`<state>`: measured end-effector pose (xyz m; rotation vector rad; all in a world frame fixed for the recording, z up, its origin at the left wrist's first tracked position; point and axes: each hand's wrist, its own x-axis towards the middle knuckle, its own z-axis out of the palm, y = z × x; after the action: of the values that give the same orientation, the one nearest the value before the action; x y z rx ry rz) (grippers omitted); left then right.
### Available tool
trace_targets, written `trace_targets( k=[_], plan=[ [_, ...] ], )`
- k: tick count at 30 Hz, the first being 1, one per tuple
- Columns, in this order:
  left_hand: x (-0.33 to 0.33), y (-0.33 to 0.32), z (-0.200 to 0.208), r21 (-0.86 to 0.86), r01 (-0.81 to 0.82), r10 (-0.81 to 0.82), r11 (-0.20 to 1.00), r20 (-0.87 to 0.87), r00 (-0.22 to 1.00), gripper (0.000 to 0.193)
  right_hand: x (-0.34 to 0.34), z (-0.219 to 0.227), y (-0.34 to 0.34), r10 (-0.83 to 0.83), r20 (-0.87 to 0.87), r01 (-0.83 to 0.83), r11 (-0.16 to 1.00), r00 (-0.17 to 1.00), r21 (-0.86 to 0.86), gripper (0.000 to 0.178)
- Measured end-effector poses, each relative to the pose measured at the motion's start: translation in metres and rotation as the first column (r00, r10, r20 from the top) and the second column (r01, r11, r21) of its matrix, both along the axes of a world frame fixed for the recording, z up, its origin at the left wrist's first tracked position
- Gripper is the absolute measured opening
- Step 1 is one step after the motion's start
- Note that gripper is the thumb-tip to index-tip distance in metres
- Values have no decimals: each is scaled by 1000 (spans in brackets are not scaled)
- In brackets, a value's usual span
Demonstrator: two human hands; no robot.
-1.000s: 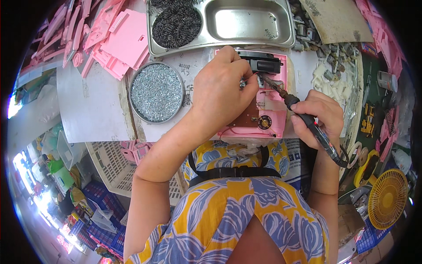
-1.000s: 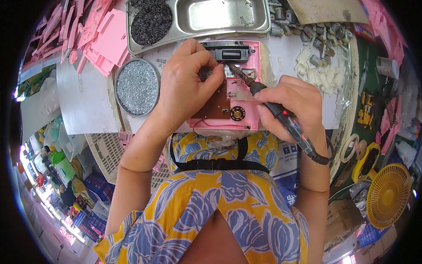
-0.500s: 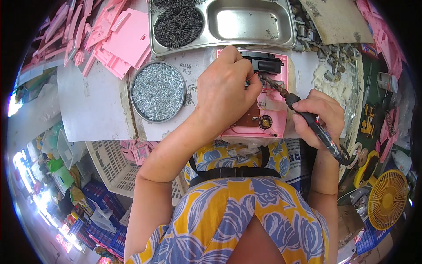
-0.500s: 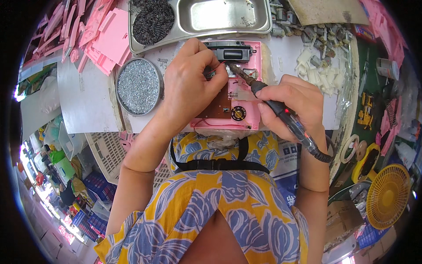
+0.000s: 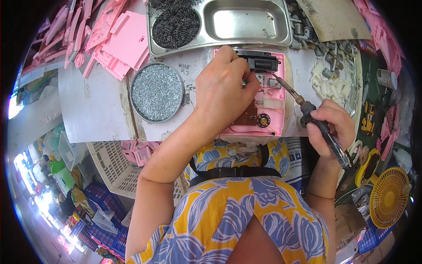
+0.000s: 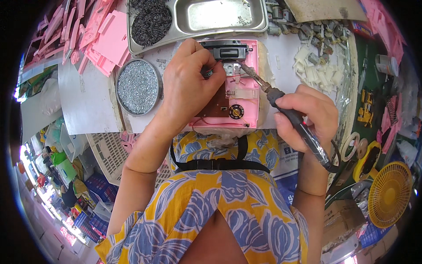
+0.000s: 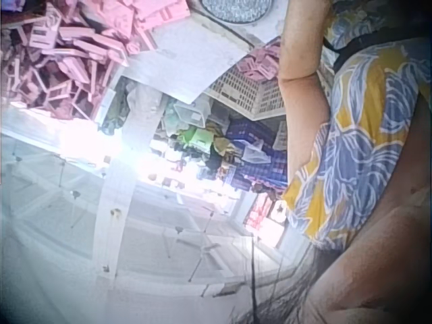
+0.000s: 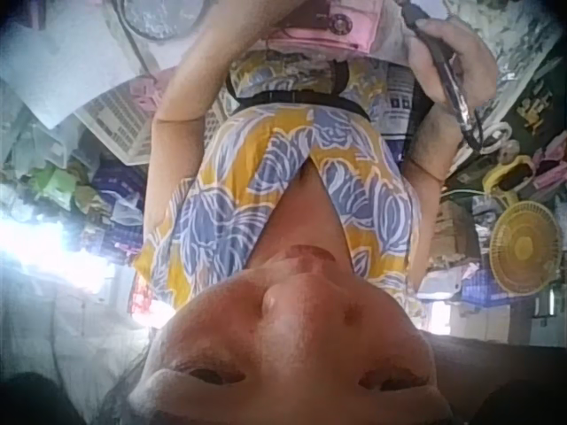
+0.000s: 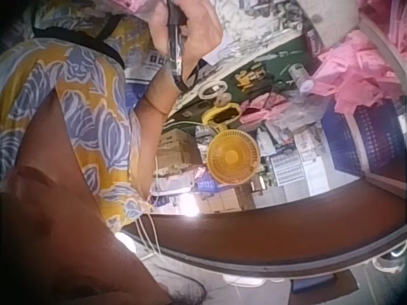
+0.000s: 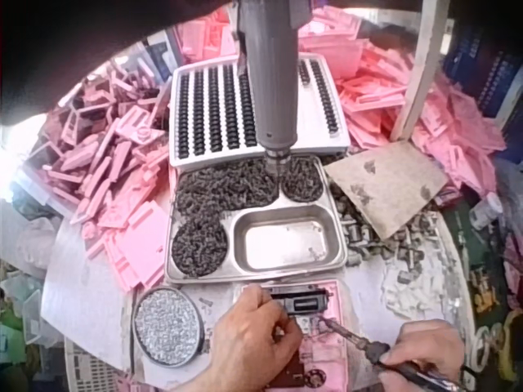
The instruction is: Assembling a pink toy device by soldering wires, placing internal components, and using an electric screwdriver to secure the casing.
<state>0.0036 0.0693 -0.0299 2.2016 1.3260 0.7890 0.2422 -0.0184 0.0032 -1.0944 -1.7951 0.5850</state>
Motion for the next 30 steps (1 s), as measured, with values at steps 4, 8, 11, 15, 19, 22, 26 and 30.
trace_targets(
  k=[4, 8, 11, 15, 19, 22, 26, 30],
  plan=[
    [0, -1, 0, 0, -6, 6, 1000, 10, 1000, 11, 4, -4, -9, -65, -48, 63, 998, 997, -31, 26],
    [-1, 0, 1, -3, 3, -3, 1000, 8, 1000, 13, 6, -4, -11, -86, -66, 84, 996, 994, -29, 26],
    [0, 0, 2, -7, -1, 1, 1000, -5, 1000, 13, 7, -4, -10, -91, -70, 91, 996, 993, -17, 26],
    [0, -1, 2, -2, -9, 9, 1000, 23, 1000, 13, 8, -3, -10, -104, -55, 103, 994, 993, -20, 26],
    [0, -2, 4, 26, -4, 4, 1000, 14, 1000, 15, 9, -3, -10, -112, -43, 112, 994, 993, -12, 26],
    [0, -1, 3, -1, 1, -1, 1000, -7, 1000, 14, 9, -3, -10, -122, -53, 121, 993, 991, -14, 26],
    [-1, -1, 4, 1, 10, -10, 1000, -11, 1000, 14, 9, -5, -10, -122, -74, 122, 993, 990, -12, 26],
    [-2, -2, 5, -16, 14, -14, 1000, 5, 1000, 14, 9, -6, -9, -119, -75, 119, 993, 990, -4, 26]
  ],
)
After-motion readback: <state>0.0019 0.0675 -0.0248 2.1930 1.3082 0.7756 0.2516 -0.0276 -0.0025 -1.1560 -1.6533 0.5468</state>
